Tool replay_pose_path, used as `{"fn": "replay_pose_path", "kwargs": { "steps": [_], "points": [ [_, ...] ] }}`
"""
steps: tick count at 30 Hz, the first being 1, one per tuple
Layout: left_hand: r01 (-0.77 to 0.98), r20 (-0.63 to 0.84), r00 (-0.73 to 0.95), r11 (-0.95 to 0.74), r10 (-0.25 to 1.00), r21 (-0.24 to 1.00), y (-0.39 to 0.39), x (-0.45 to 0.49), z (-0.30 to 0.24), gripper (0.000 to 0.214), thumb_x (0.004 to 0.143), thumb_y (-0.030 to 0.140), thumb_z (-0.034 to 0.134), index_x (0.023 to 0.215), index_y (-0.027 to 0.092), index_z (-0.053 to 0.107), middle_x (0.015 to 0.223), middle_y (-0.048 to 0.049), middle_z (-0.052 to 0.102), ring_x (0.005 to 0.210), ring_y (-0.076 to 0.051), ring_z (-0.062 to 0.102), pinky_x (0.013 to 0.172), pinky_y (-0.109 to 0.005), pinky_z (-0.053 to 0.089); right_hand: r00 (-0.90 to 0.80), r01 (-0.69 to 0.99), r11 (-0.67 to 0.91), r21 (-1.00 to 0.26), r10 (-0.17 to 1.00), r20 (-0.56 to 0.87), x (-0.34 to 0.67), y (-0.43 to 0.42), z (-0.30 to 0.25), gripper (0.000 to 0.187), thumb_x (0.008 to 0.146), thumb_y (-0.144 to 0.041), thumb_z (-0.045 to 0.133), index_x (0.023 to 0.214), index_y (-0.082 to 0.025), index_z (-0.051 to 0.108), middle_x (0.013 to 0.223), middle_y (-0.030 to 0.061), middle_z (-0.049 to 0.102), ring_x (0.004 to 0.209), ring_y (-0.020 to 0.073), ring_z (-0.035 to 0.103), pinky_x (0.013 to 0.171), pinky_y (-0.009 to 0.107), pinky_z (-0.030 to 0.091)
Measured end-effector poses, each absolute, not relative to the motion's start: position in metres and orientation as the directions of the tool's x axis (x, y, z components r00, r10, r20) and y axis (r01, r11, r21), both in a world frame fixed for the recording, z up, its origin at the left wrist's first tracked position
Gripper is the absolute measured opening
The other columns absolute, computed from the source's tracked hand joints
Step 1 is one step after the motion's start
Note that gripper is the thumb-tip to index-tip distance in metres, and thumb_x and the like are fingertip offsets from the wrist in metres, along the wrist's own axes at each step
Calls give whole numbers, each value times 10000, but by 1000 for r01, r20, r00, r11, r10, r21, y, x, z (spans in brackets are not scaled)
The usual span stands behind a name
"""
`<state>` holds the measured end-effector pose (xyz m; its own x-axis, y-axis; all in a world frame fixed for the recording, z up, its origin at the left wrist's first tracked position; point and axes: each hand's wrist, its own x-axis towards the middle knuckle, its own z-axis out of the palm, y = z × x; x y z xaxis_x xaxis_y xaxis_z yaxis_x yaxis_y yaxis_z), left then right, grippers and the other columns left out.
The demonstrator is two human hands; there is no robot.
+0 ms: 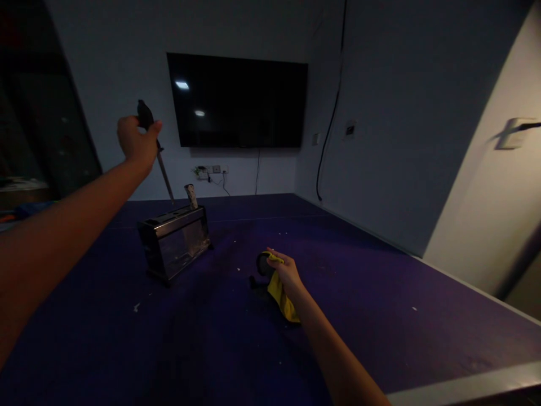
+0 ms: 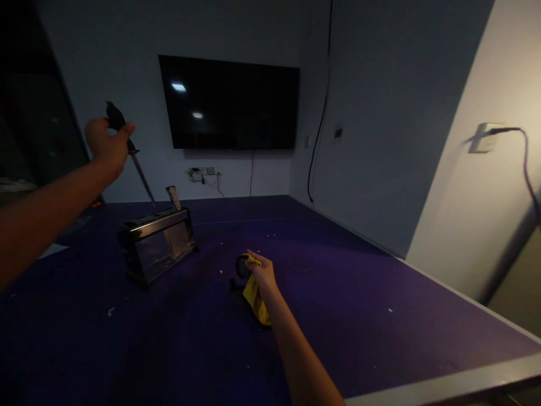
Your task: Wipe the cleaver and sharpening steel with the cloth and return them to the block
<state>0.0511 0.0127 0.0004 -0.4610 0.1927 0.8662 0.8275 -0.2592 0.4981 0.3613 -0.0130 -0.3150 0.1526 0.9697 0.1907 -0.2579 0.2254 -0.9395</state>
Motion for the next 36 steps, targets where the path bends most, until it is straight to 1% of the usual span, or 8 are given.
{"fn": "replay_pose_path", "kwargs": {
  "steps": [5, 11, 15, 18, 23, 27, 31, 36],
  "points": [
    [924, 975, -194, -313, 111, 220, -69, 109, -47, 362, 856, 421, 488, 1089, 145, 508, 952, -10, 577, 882, -173, 589, 815, -324, 421, 175, -293, 210, -933, 971, 164, 356, -12, -316, 459, 530, -344, 726, 962, -190, 701, 976, 70, 696, 954, 254, 609, 899, 370, 416],
    [635, 781, 592, -481, -200, -604, -116, 164, -170, 166, 841, 231, 537, 992, 214, 469, 1041, -26, 646, 770, -118, 594, 672, -242, 434, -55, -531, 48, -846, 994, 91, 347, -24, -313, 411, 606, -396, 719, 960, -198, 657, 882, 34, 698, 819, 205, 634, 785, 323, 476],
    [489, 687, 701, -572, -191, -658, -107, 183, -239, 78, 840, 168, 528, 913, 186, 509, 954, -37, 670, 653, -102, 532, 638, -248, 418, -470, -494, -350, -796, 878, -94, 348, -38, -305, 396, 734, -524, 582, 862, -154, 639, 672, 42, 662, 575, 170, 607, 610, 298, 495],
    [447, 666, 740, -670, -94, -592, -103, 191, -274, 75, 852, 151, 499, 911, 178, 537, 969, -38, 665, 674, -112, 530, 658, -252, 439, -602, -426, -493, -759, 780, -169, 347, -42, -300, 458, 785, -580, 501, 815, -140, 626, 644, 56, 652, 555, 169, 610, 562, 282, 488],
    [428, 565, 813, -802, 141, -416, -109, 191, -301, 181, 888, 134, 411, 998, 178, 548, 1040, -56, 638, 795, -139, 554, 721, -280, 474, -461, -596, -326, -734, 887, -19, 341, -35, -300, 282, 722, -366, 679, 914, -169, 620, 712, 15, 685, 588, 139, 621, 606, 249, 493],
    [498, 666, 604, -860, 438, 114, -123, 190, -310, 303, 882, 92, 327, 1098, 175, 524, 1226, -105, 543, 1076, -174, 518, 889, -330, 450, -319, -634, -194, -749, 948, 24, 344, -31, -305, 324, 651, -332, 743, 916, -197, 615, 644, -23, 662, 514, 128, 582, 517, 235, 464],
    [383, 526, 173, -549, 833, 743, -131, 196, -322, 243, 875, 226, 402, 1075, 166, 526, 1042, -94, 603, 879, -155, 591, 791, -305, 479, -169, -633, -96, -768, 986, 15, 344, -36, -303, 393, 643, -390, 742, 969, -214, 610, 646, -29, 646, 509, 134, 567, 491, 248, 453],
    [158, 201, -21, -196, 979, 968, -123, 202, -334, 376, 678, 304, 673, 994, 138, 555, 913, -76, 617, 775, -161, 585, 726, -288, 470, -106, -617, -6, -787, 992, 75, 330, -49, -297, 442, 593, -358, 782, 973, -213, 610, 655, -38, 636, 507, 119, 553, 494, 236, 445]
  ]
}}
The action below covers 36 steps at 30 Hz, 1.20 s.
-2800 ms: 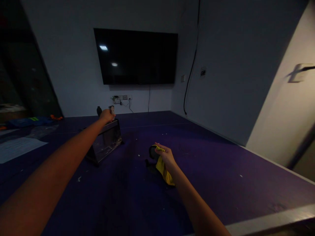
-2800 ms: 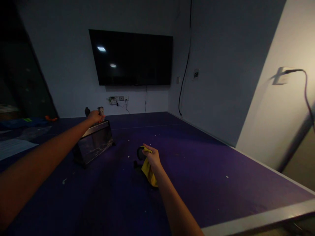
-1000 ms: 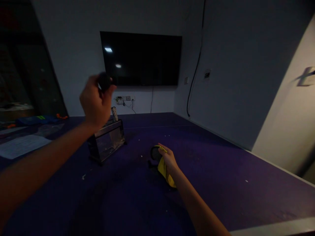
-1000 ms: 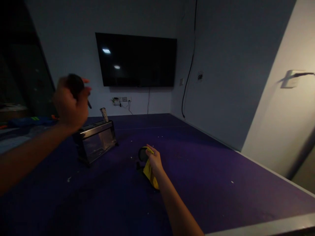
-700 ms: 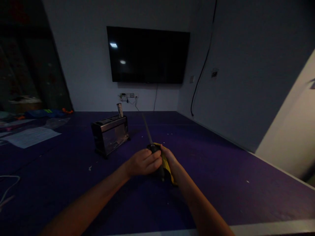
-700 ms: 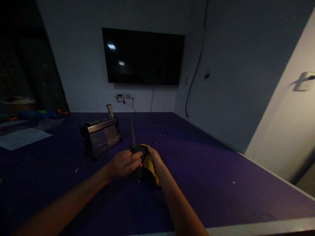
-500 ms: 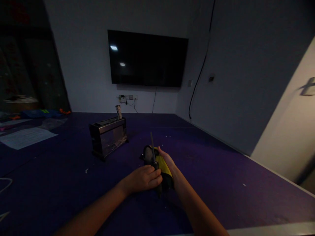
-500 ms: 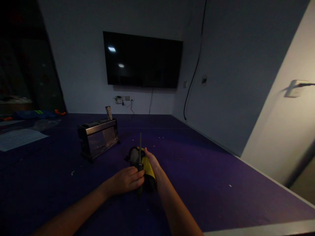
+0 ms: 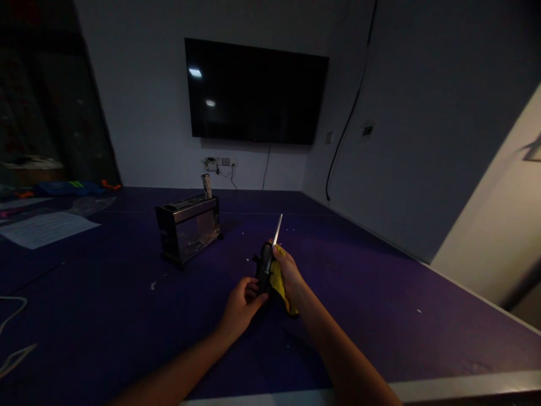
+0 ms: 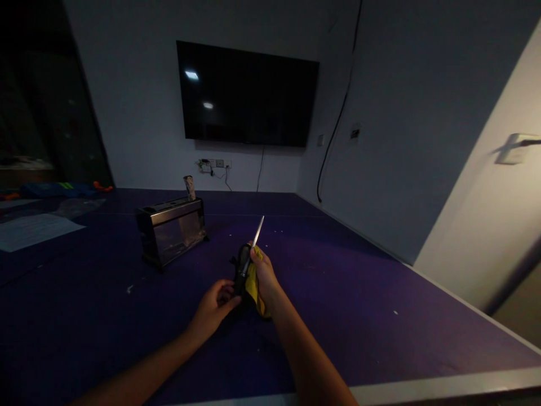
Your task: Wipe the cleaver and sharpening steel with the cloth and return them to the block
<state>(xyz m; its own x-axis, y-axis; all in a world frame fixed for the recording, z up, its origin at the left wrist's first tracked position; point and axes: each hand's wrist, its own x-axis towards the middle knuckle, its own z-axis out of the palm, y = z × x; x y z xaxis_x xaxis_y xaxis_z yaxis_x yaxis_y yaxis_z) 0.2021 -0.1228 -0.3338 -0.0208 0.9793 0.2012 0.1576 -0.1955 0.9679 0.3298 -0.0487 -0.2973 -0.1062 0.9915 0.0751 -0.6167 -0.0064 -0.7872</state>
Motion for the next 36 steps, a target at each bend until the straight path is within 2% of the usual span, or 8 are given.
{"fn": "replay_pose_path", "kwargs": {
  "steps": [5, 8, 11, 16, 22, 29, 33, 36],
  "points": [
    [-24, 103, 73, -101, 992, 995, -123, 201, -330, 288, 677, 262, 651, 931, 137, 601, 908, -76, 653, 870, -186, 597, 801, -285, 435, -250, -594, -142, -792, 968, 15, 324, -58, -293, 381, 660, -412, 725, 958, -206, 606, 660, -9, 632, 522, 149, 562, 499, 270, 444],
    [-123, 46, 114, -32, 992, 992, -125, 201, -326, 244, 726, 336, 603, 873, 142, 581, 698, -18, 617, 647, -136, 576, 624, -243, 426, -334, -652, -232, -722, 942, 0, 328, -58, -291, 392, 722, -479, 656, 1013, -225, 594, 632, -26, 596, 524, 133, 543, 498, 260, 433],
    [-204, -31, 217, 76, 976, 976, -128, 201, -324, 325, 752, 463, 568, 833, 152, 519, 544, 53, 487, 398, -62, 415, 427, -200, 297, -388, -741, -238, -628, 915, 111, 329, -55, -290, 390, 706, -445, 693, 1008, -224, 586, 493, -91, 435, 420, 67, 403, 434, 190, 350],
    [-246, -127, 398, 239, 909, 939, -133, 202, -326, 468, 736, 621, 525, 824, 164, 473, 553, 79, 421, 299, -13, 288, 351, -177, 174, -485, -738, -308, -600, 861, 154, 327, -53, -293, 351, 667, -492, 714, 826, -214, 570, 414, -135, 190, 344, 43, 133, 338, 168, 170],
    [-278, -176, 607, 414, 775, 867, -133, 199, -324, 445, 769, 629, 472, 779, 188, 412, 480, 104, 338, 285, -16, 203, 351, -165, 130, -504, -717, -322, -619, 852, 140, 330, -57, -290, 396, 694, -539, 666, 633, -212, 450, 394, -132, 141, 340, 44, 80, 324, 174, 149],
    [21, -72, 298, 69, 952, 997, -133, 204, -325, 449, 775, 630, 428, 753, 184, 460, 457, 78, 386, 329, -66, 308, 392, -204, 238, -446, -658, -287, -696, 894, 53, 326, -55, -286, 473, 660, -595, 657, 580, -215, 386, 354, -136, 151, 311, 41, 85, 304, 180, 116],
    [319, 200, 117, -227, 973, 920, -133, 205, -326, 340, 802, 492, 473, 790, 163, 557, 743, -62, 620, 690, -172, 569, 600, -255, 384, -362, -679, -238, -694, 931, 36, 321, -55, -288, 481, 621, -587, 691, 584, -212, 393, 351, -137, 183, 299, 34, 112, 299, 179, 113],
    [333, 176, 134, -211, 975, 919, -132, 206, -327, 353, 819, 498, 435, 795, 163, 544, 676, -42, 596, 610, -156, 552, 544, -248, 367, -370, -678, -245, -693, 929, 33, 322, -55, -287, 476, 629, -585, 686, 589, -211, 395, 348, -139, 177, 295, 32, 109, 299, 178, 105]
  ]
}}
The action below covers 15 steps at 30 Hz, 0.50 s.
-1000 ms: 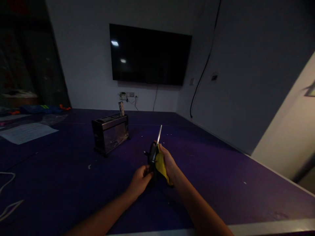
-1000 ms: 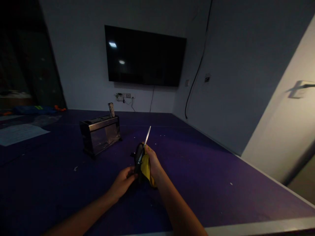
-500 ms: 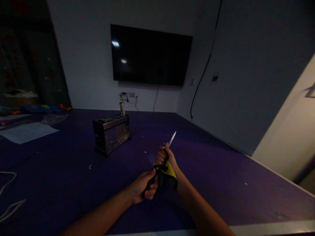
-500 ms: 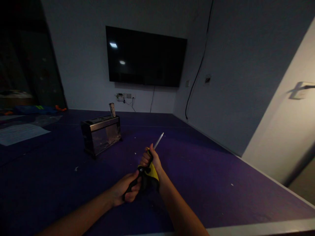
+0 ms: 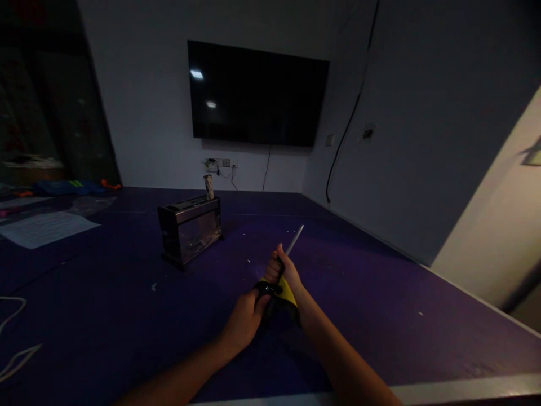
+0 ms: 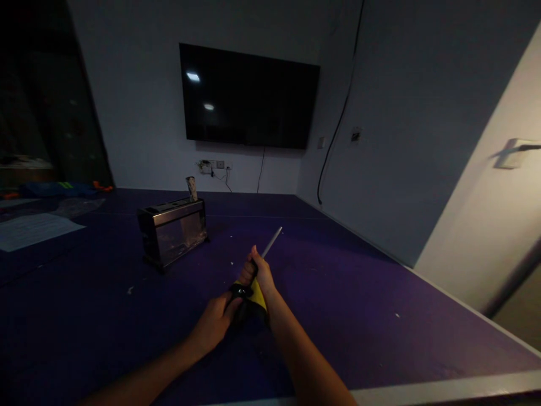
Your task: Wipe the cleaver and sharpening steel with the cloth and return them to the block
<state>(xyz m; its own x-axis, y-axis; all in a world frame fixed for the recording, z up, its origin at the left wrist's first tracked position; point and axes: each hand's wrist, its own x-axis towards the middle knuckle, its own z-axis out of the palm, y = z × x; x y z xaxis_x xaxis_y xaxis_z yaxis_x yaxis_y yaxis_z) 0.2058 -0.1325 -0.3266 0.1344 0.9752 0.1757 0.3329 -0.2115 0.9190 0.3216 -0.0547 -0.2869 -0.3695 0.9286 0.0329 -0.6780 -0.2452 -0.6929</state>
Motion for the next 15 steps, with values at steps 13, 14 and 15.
{"fn": "replay_pose_path", "kwargs": {
  "steps": [13, 14, 15],
  "points": [
    [-21, -88, 376, 104, 922, 994, -139, 213, -319, 513, 728, 700, 414, 776, 190, 393, 448, 120, 348, 268, -27, 251, 338, -180, 178, -435, -648, -245, -721, 896, 87, 345, -48, -275, 486, 609, -586, 703, 595, -219, 385, 354, -137, 186, 289, 37, 127, 294, 171, 135],
    [-4, -87, 370, 96, 925, 995, -140, 214, -319, 509, 734, 695, 411, 774, 188, 395, 449, 117, 351, 269, -26, 258, 338, -180, 168, -428, -649, -241, -722, 900, 84, 347, -47, -274, 478, 623, -585, 693, 599, -220, 387, 357, -136, 187, 290, 38, 127, 295, 172, 136],
    [11, -86, 364, 89, 927, 996, -140, 214, -319, 505, 739, 690, 408, 769, 187, 397, 450, 115, 353, 270, -27, 263, 339, -182, 161, -418, -652, -236, -721, 905, 81, 348, -46, -274, 468, 639, -584, 682, 604, -220, 389, 359, -136, 188, 292, 38, 127, 296, 173, 136]
  ]
}}
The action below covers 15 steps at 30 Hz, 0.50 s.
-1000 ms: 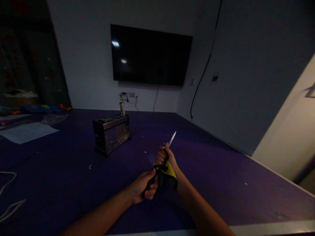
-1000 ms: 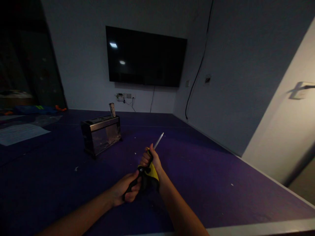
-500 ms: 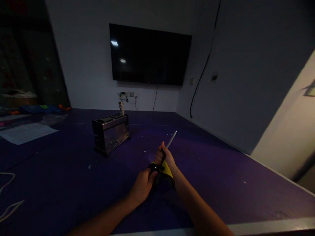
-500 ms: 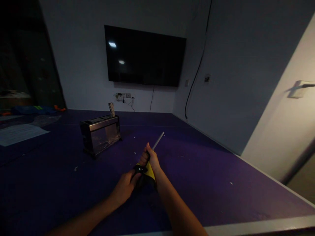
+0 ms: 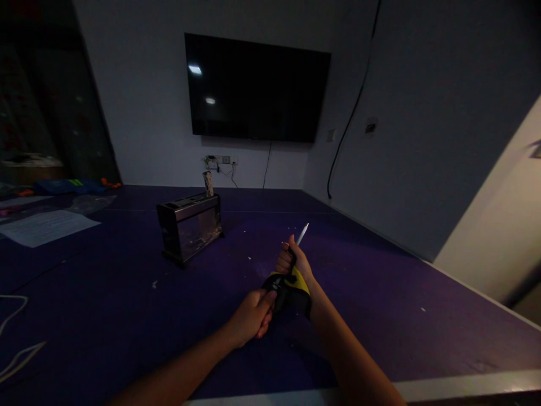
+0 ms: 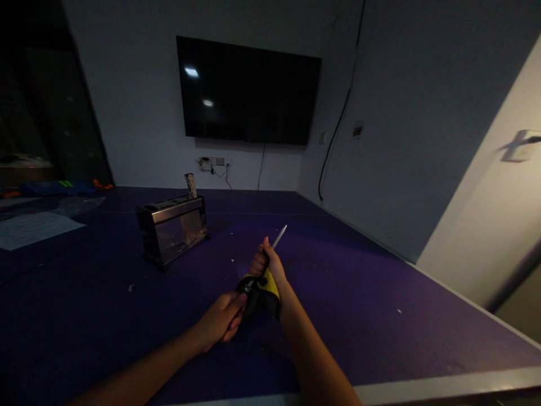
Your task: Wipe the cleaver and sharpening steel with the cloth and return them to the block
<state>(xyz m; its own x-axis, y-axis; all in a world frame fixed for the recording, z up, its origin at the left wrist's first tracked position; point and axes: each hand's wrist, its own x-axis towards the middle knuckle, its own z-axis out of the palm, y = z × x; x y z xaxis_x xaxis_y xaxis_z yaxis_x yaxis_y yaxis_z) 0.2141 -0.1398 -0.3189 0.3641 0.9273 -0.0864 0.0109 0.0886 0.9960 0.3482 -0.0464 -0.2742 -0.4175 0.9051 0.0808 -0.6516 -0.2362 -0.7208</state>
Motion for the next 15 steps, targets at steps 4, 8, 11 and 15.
{"fn": "replay_pose_path", "kwargs": {
  "steps": [4, 8, 11, 15],
  "points": [
    [35, -88, 358, 81, 930, 996, -141, 215, -320, 489, 748, 675, 407, 752, 186, 397, 455, 111, 360, 271, -29, 274, 338, -186, 167, -365, -671, -211, -711, 929, 68, 355, -44, -273, 451, 664, -564, 674, 609, -217, 391, 367, -135, 195, 300, 35, 137, 299, 173, 140],
    [58, -90, 362, 73, 928, 996, -140, 216, -323, 460, 771, 650, 385, 744, 192, 399, 448, 110, 355, 272, -39, 268, 344, -192, 182, -331, -676, -196, -710, 942, 54, 359, -43, -273, 469, 640, -557, 696, 595, -217, 376, 362, -137, 189, 296, 33, 139, 294, 173, 142],
    [175, -90, 314, 36, 945, 984, -139, 215, -325, 416, 809, 600, 363, 732, 195, 419, 431, 94, 365, 295, -66, 300, 365, -206, 211, -297, -687, -165, -708, 952, 67, 359, -42, -274, 462, 642, -553, 696, 599, -218, 380, 363, -134, 206, 293, 34, 156, 294, 173, 148],
    [450, 89, 157, -151, 984, 880, -138, 212, -324, 324, 832, 464, 431, 715, 173, 515, 589, -21, 565, 536, -146, 522, 520, -241, 327, -278, -687, -174, -706, 960, 35, 355, -39, -279, 453, 661, -564, 672, 596, -218, 387, 353, -133, 204, 285, 37, 154, 290, 179, 140]
  ]
}}
